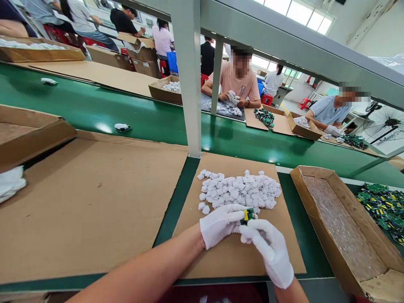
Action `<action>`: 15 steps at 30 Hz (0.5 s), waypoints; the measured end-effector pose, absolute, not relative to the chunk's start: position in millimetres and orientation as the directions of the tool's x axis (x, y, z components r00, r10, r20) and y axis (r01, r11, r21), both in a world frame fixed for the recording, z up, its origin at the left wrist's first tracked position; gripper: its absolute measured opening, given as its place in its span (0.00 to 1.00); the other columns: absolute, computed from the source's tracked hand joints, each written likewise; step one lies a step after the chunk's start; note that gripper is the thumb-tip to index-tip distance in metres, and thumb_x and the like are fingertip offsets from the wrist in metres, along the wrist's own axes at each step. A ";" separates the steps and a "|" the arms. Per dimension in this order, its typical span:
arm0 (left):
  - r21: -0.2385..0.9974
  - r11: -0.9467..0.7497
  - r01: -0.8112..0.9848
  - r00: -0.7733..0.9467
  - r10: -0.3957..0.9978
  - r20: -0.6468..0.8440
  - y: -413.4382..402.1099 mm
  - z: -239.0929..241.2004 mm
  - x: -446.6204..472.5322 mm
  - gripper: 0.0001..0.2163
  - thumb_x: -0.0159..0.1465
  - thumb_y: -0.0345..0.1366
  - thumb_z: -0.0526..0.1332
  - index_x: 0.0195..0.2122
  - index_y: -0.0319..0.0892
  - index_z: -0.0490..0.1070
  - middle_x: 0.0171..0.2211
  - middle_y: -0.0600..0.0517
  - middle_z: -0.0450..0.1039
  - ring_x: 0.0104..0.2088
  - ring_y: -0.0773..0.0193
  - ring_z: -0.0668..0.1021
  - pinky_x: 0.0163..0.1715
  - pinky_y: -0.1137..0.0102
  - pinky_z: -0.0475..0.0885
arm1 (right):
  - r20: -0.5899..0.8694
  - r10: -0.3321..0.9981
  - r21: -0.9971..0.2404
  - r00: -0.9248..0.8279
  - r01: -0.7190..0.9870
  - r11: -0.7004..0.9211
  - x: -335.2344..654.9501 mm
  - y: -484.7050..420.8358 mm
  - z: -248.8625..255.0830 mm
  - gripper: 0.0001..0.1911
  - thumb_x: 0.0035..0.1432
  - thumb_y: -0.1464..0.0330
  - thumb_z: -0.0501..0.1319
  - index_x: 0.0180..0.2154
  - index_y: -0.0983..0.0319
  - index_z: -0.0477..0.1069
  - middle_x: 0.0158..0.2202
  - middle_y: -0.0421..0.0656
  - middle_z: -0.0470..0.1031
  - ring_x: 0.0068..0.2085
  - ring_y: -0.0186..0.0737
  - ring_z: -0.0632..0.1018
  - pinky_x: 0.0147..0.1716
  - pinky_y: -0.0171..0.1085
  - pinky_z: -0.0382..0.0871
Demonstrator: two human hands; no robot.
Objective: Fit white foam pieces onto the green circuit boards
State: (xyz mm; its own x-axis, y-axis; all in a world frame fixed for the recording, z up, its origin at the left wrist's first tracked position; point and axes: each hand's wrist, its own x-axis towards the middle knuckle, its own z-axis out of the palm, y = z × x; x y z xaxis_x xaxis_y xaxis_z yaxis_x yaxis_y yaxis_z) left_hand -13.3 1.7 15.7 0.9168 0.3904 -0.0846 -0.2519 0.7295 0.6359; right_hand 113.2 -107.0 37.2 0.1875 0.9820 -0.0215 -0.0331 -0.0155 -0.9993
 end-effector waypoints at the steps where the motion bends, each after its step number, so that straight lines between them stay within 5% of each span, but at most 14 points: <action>1: 0.651 0.718 -0.246 0.913 0.398 -0.093 1.0 16.2 -13.1 0.14 0.55 0.42 0.66 0.37 0.36 0.73 0.30 0.47 0.73 0.28 0.65 0.75 0.32 0.69 0.70 | -0.027 0.972 -0.998 0.232 -0.061 -0.013 114.1 -104.3 37.5 0.08 0.57 0.64 0.62 0.38 0.60 0.72 0.26 0.41 0.76 0.29 0.38 0.76 0.33 0.38 0.71; 5: 0.710 0.684 -0.169 0.902 0.398 -0.169 -0.9 13.9 -12.4 0.16 0.50 0.41 0.70 0.35 0.37 0.72 0.29 0.48 0.73 0.33 0.62 0.76 0.32 0.72 0.68 | -0.065 0.935 -0.983 0.348 -0.182 0.000 118.5 -97.2 41.6 0.09 0.54 0.64 0.64 0.37 0.61 0.74 0.25 0.41 0.75 0.27 0.38 0.74 0.30 0.38 0.69; 10: 0.615 0.772 -0.162 0.913 0.354 -0.204 -2.4 17.5 -15.5 0.32 0.47 0.38 0.72 0.53 0.42 0.64 0.38 0.45 0.74 0.36 0.59 0.78 0.33 0.71 0.71 | -0.059 0.905 -0.972 0.421 -0.231 0.044 126.0 -99.3 44.2 0.13 0.50 0.62 0.66 0.37 0.60 0.75 0.33 0.45 0.78 0.28 0.40 0.76 0.30 0.40 0.72; 15: 0.560 0.801 -0.212 0.885 0.400 -0.238 -3.1 24.0 -17.7 0.22 0.51 0.34 0.68 0.47 0.38 0.68 0.45 0.41 0.72 0.41 0.57 0.78 0.40 0.68 0.71 | 0.102 0.875 -0.981 0.473 0.193 0.010 135.6 -108.8 45.6 0.15 0.54 0.65 0.64 0.44 0.58 0.71 0.39 0.45 0.79 0.40 0.44 0.78 0.43 0.44 0.72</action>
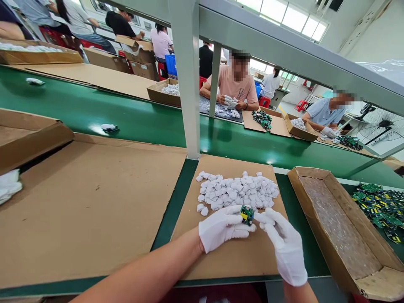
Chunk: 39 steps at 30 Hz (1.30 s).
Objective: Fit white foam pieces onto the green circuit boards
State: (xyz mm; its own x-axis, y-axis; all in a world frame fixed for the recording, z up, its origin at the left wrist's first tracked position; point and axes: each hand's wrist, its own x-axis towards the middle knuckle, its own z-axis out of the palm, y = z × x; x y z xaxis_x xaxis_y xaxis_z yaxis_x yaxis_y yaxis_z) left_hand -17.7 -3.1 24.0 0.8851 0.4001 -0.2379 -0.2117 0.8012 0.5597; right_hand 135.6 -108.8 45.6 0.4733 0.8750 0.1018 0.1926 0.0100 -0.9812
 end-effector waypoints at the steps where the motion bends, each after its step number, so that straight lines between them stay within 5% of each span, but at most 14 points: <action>1: 0.570 0.794 -0.213 0.871 0.419 -0.257 -3.1 24.1 -17.2 0.20 0.52 0.34 0.68 0.46 0.38 0.69 0.46 0.42 0.72 0.41 0.57 0.78 0.40 0.68 0.71 | 0.167 0.869 -0.948 0.466 0.318 0.012 135.7 -110.1 45.5 0.15 0.55 0.66 0.63 0.46 0.58 0.70 0.39 0.45 0.79 0.41 0.44 0.78 0.44 0.44 0.72; 6: 0.664 0.709 -0.237 0.848 0.484 -0.214 -3.5 21.7 -11.9 0.18 0.51 0.37 0.69 0.42 0.38 0.69 0.46 0.42 0.72 0.40 0.60 0.77 0.36 0.71 0.70 | 0.488 0.813 -0.634 0.317 0.769 0.081 130.1 -107.3 41.1 0.09 0.56 0.71 0.58 0.41 0.58 0.70 0.37 0.44 0.78 0.37 0.43 0.78 0.38 0.42 0.73; 14: 0.766 0.556 -0.321 0.776 0.618 -0.124 -8.8 7.1 -5.0 0.20 0.46 0.36 0.72 0.39 0.40 0.70 0.41 0.46 0.74 0.43 0.59 0.75 0.40 0.69 0.68 | 0.598 0.789 -0.340 0.142 0.936 0.090 126.5 -102.5 35.9 0.10 0.57 0.73 0.57 0.41 0.58 0.69 0.36 0.45 0.77 0.36 0.42 0.77 0.36 0.41 0.71; 19: 0.813 0.452 -0.367 0.719 0.692 -0.059 -13.5 6.4 -4.9 0.19 0.47 0.37 0.72 0.38 0.40 0.69 0.38 0.48 0.74 0.42 0.60 0.74 0.45 0.65 0.66 | 0.616 0.782 -0.259 0.099 0.962 0.082 126.6 -99.2 30.9 0.08 0.57 0.73 0.57 0.39 0.58 0.71 0.33 0.44 0.76 0.35 0.41 0.76 0.35 0.39 0.71; 23: 0.794 0.497 -0.351 0.751 0.655 -0.079 -13.2 12.2 -6.0 0.20 0.47 0.37 0.72 0.40 0.40 0.69 0.38 0.48 0.74 0.40 0.62 0.74 0.43 0.66 0.67 | 0.536 0.837 -0.305 0.110 0.950 0.070 130.1 -95.5 28.4 0.09 0.59 0.71 0.56 0.37 0.56 0.74 0.36 0.45 0.75 0.35 0.41 0.76 0.34 0.39 0.72; 27: 0.713 0.628 -0.311 0.815 0.563 -0.141 -11.3 19.0 -7.1 0.25 0.52 0.41 0.68 0.50 0.43 0.67 0.43 0.46 0.72 0.40 0.63 0.74 0.38 0.68 0.69 | 0.434 0.896 -0.409 0.099 0.907 0.097 131.6 -96.6 32.3 0.18 0.60 0.68 0.55 0.52 0.57 0.68 0.54 0.50 0.66 0.48 0.46 0.74 0.44 0.44 0.72; 31: 0.701 0.657 -0.278 0.845 0.514 -0.147 -10.6 22.9 -9.2 0.18 0.55 0.41 0.66 0.45 0.39 0.71 0.42 0.44 0.72 0.39 0.63 0.75 0.40 0.69 0.69 | 0.484 0.867 -0.469 0.119 0.871 0.142 130.6 -95.4 31.8 0.19 0.62 0.67 0.54 0.55 0.60 0.64 0.52 0.50 0.69 0.55 0.48 0.69 0.52 0.49 0.67; 34: 0.670 0.684 -0.287 0.836 0.521 -0.174 -11.2 25.4 -10.1 0.17 0.54 0.42 0.66 0.43 0.40 0.72 0.40 0.46 0.71 0.36 0.66 0.74 0.38 0.70 0.69 | 0.598 0.796 -0.369 0.092 0.914 0.172 129.8 -89.8 25.7 0.13 0.60 0.72 0.57 0.45 0.56 0.72 0.49 0.47 0.71 0.52 0.46 0.71 0.49 0.48 0.70; 39: 0.738 0.610 -0.289 0.808 0.569 -0.153 -10.4 25.6 -6.5 0.18 0.47 0.43 0.71 0.31 0.36 0.70 0.27 0.54 0.66 0.26 0.73 0.67 0.29 0.76 0.65 | 0.704 0.707 -0.146 -0.068 0.960 0.237 122.2 -80.8 11.1 0.19 0.55 0.76 0.60 0.48 0.56 0.70 0.51 0.49 0.69 0.54 0.51 0.69 0.48 0.51 0.69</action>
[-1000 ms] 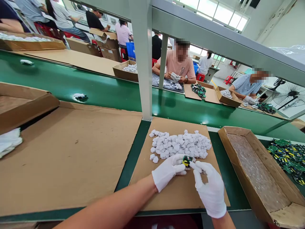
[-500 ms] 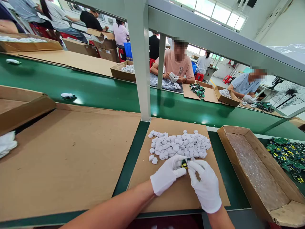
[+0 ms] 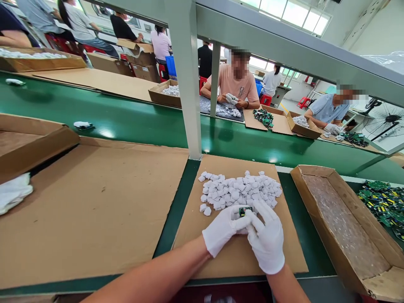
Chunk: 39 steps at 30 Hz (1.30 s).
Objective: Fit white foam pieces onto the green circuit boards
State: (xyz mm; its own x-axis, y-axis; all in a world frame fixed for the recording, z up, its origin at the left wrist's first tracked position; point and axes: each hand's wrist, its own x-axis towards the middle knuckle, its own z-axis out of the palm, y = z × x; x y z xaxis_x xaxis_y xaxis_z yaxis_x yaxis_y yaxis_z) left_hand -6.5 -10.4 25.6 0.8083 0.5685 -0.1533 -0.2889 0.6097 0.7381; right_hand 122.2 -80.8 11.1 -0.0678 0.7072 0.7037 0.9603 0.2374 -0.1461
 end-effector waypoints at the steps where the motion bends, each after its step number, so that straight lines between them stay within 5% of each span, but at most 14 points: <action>1: 0.764 0.573 -0.297 0.795 0.591 -0.135 -9.8 24.7 -5.6 0.18 0.46 0.42 0.72 0.29 0.36 0.69 0.25 0.55 0.64 0.25 0.74 0.65 0.26 0.77 0.62 | 0.702 0.708 -0.143 -0.077 0.959 0.245 119.7 -79.8 8.6 0.19 0.55 0.75 0.60 0.49 0.56 0.69 0.52 0.49 0.69 0.54 0.51 0.69 0.48 0.52 0.69; 5: 0.795 0.509 -0.329 0.757 0.646 -0.101 -7.7 24.1 -4.7 0.18 0.45 0.43 0.72 0.25 0.36 0.67 0.23 0.56 0.63 0.25 0.72 0.66 0.25 0.76 0.62 | 0.644 0.765 -0.350 -0.014 0.884 0.311 113.2 -80.2 5.7 0.19 0.56 0.72 0.59 0.51 0.56 0.67 0.56 0.50 0.65 0.55 0.52 0.68 0.49 0.51 0.68; 8: 0.769 0.571 -0.287 0.778 0.608 -0.161 -7.8 30.1 -7.7 0.18 0.49 0.46 0.69 0.30 0.37 0.70 0.27 0.53 0.67 0.27 0.69 0.70 0.28 0.74 0.66 | 0.517 0.849 -0.640 0.110 0.708 0.299 115.1 -83.0 11.0 0.25 0.60 0.66 0.56 0.59 0.59 0.58 0.57 0.52 0.63 0.57 0.51 0.67 0.52 0.50 0.67; 11: 0.791 0.566 -0.231 0.761 0.612 -0.216 -9.0 36.7 -10.6 0.18 0.51 0.47 0.68 0.33 0.37 0.71 0.31 0.50 0.70 0.27 0.68 0.72 0.27 0.73 0.68 | 0.442 0.860 -0.803 0.254 0.540 0.254 118.1 -83.6 15.5 0.33 0.60 0.59 0.56 0.62 0.61 0.49 0.57 0.53 0.63 0.54 0.49 0.70 0.52 0.48 0.67; 14: 0.808 0.539 -0.237 0.762 0.619 -0.190 -11.4 38.3 -11.2 0.18 0.50 0.46 0.68 0.35 0.36 0.72 0.31 0.49 0.71 0.27 0.68 0.72 0.26 0.73 0.68 | 0.375 0.888 -0.849 0.266 0.483 0.214 117.6 -81.7 14.2 0.38 0.57 0.54 0.58 0.62 0.63 0.49 0.54 0.53 0.66 0.51 0.49 0.72 0.49 0.45 0.70; 20: 0.721 0.630 -0.288 0.821 0.551 -0.153 -14.1 32.0 -9.2 0.18 0.52 0.49 0.66 0.28 0.36 0.70 0.27 0.50 0.69 0.27 0.68 0.72 0.28 0.72 0.69 | 0.138 0.968 -0.881 0.210 0.472 0.023 116.0 -81.7 9.0 0.33 0.59 0.54 0.55 0.61 0.65 0.57 0.35 0.44 0.77 0.33 0.41 0.77 0.32 0.35 0.74; 28: 0.819 0.550 -0.165 0.832 0.523 -0.184 -13.0 43.5 -12.0 0.11 0.58 0.42 0.62 0.34 0.39 0.70 0.31 0.51 0.69 0.32 0.67 0.72 0.32 0.74 0.70 | 0.141 0.980 -0.966 0.143 0.238 0.104 128.6 -81.6 10.5 0.32 0.60 0.50 0.53 0.60 0.61 0.58 0.55 0.48 0.69 0.55 0.49 0.70 0.52 0.44 0.68; 35: 0.838 0.522 -0.158 0.818 0.545 -0.185 -12.8 33.5 -11.6 0.15 0.57 0.44 0.63 0.40 0.39 0.72 0.31 0.50 0.69 0.32 0.67 0.73 0.33 0.72 0.71 | 0.079 0.975 -0.961 0.207 0.277 0.019 126.3 -78.1 11.7 0.22 0.61 0.57 0.56 0.55 0.57 0.67 0.47 0.45 0.75 0.50 0.47 0.74 0.49 0.43 0.72; 39: 0.759 0.626 -0.179 0.838 0.501 -0.216 -7.6 24.6 -9.8 0.16 0.56 0.45 0.64 0.38 0.38 0.71 0.28 0.52 0.64 0.30 0.67 0.73 0.29 0.73 0.72 | 0.117 0.972 -0.966 0.203 0.249 0.064 130.0 -80.3 10.2 0.28 0.63 0.53 0.50 0.59 0.59 0.60 0.54 0.48 0.69 0.55 0.47 0.69 0.53 0.46 0.67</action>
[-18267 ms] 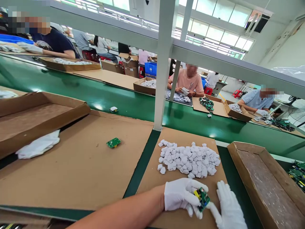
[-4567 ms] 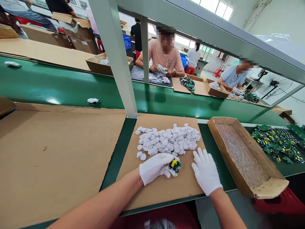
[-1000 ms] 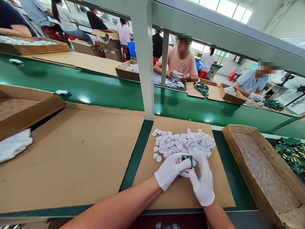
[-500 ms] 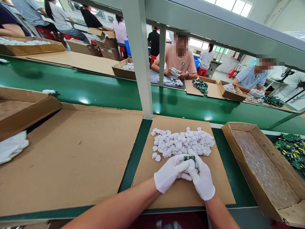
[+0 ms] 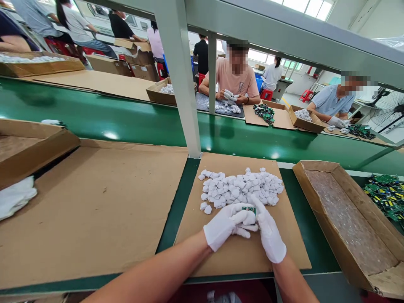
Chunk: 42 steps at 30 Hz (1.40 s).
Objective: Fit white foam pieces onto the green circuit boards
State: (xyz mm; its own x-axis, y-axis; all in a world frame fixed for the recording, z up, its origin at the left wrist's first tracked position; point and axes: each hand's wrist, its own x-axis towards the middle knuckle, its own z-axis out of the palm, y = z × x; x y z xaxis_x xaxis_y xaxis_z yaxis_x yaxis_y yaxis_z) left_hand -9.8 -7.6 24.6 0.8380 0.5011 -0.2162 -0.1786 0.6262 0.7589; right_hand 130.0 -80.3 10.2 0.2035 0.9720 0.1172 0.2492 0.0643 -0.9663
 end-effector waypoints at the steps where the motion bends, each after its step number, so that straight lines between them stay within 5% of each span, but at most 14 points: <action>1: 0.733 0.649 -0.203 0.849 0.490 -0.199 -6.4 22.8 -9.6 0.15 0.56 0.45 0.64 0.37 0.38 0.71 0.28 0.53 0.63 0.28 0.68 0.73 0.28 0.73 0.72 | 0.144 0.969 -0.962 0.201 0.257 0.090 129.8 -80.9 9.6 0.31 0.62 0.52 0.50 0.61 0.61 0.57 0.54 0.49 0.69 0.55 0.48 0.70 0.52 0.46 0.68; 5: 0.696 0.679 -0.233 0.849 0.491 -0.194 -4.7 17.4 -8.9 0.15 0.55 0.45 0.64 0.35 0.37 0.71 0.28 0.51 0.66 0.26 0.69 0.72 0.29 0.72 0.72 | 0.176 0.961 -0.865 0.213 0.499 0.048 122.8 -81.3 7.2 0.33 0.57 0.57 0.59 0.61 0.64 0.57 0.35 0.45 0.77 0.34 0.41 0.77 0.32 0.35 0.74; 8: 0.709 0.670 -0.218 0.832 0.508 -0.224 -4.9 15.3 -8.5 0.17 0.55 0.46 0.65 0.35 0.36 0.71 0.29 0.48 0.70 0.27 0.67 0.74 0.29 0.71 0.73 | 0.144 0.959 -0.797 0.246 0.603 -0.036 119.0 -80.5 7.7 0.29 0.58 0.61 0.58 0.59 0.64 0.61 0.23 0.38 0.73 0.20 0.33 0.70 0.22 0.31 0.69; 10: 0.710 0.664 -0.235 0.837 0.509 -0.200 -4.7 15.2 -8.8 0.16 0.55 0.45 0.65 0.34 0.36 0.71 0.29 0.49 0.70 0.27 0.67 0.75 0.29 0.71 0.73 | 0.130 0.973 -0.848 0.190 0.531 0.009 120.6 -80.1 9.5 0.31 0.58 0.60 0.58 0.60 0.63 0.58 0.30 0.41 0.76 0.25 0.35 0.74 0.26 0.33 0.72; 12: 0.698 0.669 -0.256 0.838 0.514 -0.185 -4.3 16.1 -9.5 0.15 0.56 0.44 0.65 0.36 0.36 0.71 0.29 0.50 0.69 0.28 0.67 0.76 0.29 0.71 0.73 | 0.137 0.985 -0.927 0.104 0.364 0.091 124.4 -79.8 11.8 0.34 0.58 0.55 0.56 0.62 0.63 0.55 0.44 0.47 0.75 0.40 0.43 0.77 0.38 0.38 0.75; 15: 0.674 0.688 -0.269 0.844 0.505 -0.179 -4.4 18.5 -10.4 0.17 0.58 0.45 0.63 0.42 0.38 0.71 0.30 0.49 0.71 0.28 0.65 0.77 0.27 0.72 0.74 | 0.094 0.990 -0.976 0.102 0.208 0.071 128.3 -79.1 13.8 0.33 0.61 0.52 0.52 0.62 0.61 0.54 0.52 0.49 0.71 0.53 0.48 0.71 0.47 0.44 0.71; 24: 0.850 0.503 -0.155 0.833 0.529 -0.161 -7.9 27.2 -8.5 0.15 0.57 0.44 0.63 0.37 0.36 0.72 0.27 0.46 0.75 0.27 0.65 0.77 0.18 0.79 0.69 | 0.078 0.975 -0.924 0.206 0.382 -0.007 124.1 -82.8 6.3 0.27 0.62 0.57 0.53 0.60 0.60 0.59 0.33 0.40 0.79 0.42 0.43 0.78 0.43 0.39 0.74; 32: 0.589 0.781 -0.207 0.919 0.362 -0.156 -2.7 29.7 -15.1 0.18 0.57 0.40 0.65 0.46 0.39 0.69 0.38 0.46 0.72 0.36 0.60 0.79 0.33 0.72 0.73 | 0.113 0.960 -0.951 0.257 0.307 0.030 132.1 -83.7 7.0 0.23 0.65 0.58 0.50 0.58 0.57 0.63 0.54 0.44 0.70 0.57 0.47 0.67 0.56 0.46 0.63; 39: 0.570 0.785 -0.242 0.901 0.400 -0.168 -9.0 19.6 -12.4 0.19 0.56 0.43 0.65 0.48 0.44 0.67 0.35 0.51 0.70 0.32 0.61 0.79 0.27 0.73 0.73 | 0.161 0.963 -0.976 0.215 0.177 0.124 127.7 -82.3 16.4 0.27 0.62 0.52 0.52 0.58 0.57 0.62 0.55 0.46 0.69 0.57 0.49 0.68 0.52 0.46 0.69; 42: 0.554 0.787 -0.273 0.892 0.423 -0.160 -11.3 15.1 -12.2 0.18 0.56 0.43 0.65 0.45 0.42 0.68 0.33 0.51 0.71 0.32 0.61 0.80 0.27 0.73 0.74 | 0.064 0.971 -0.994 0.230 0.104 0.041 122.2 -79.3 26.7 0.28 0.58 0.52 0.57 0.57 0.57 0.64 0.52 0.45 0.72 0.55 0.49 0.70 0.49 0.44 0.72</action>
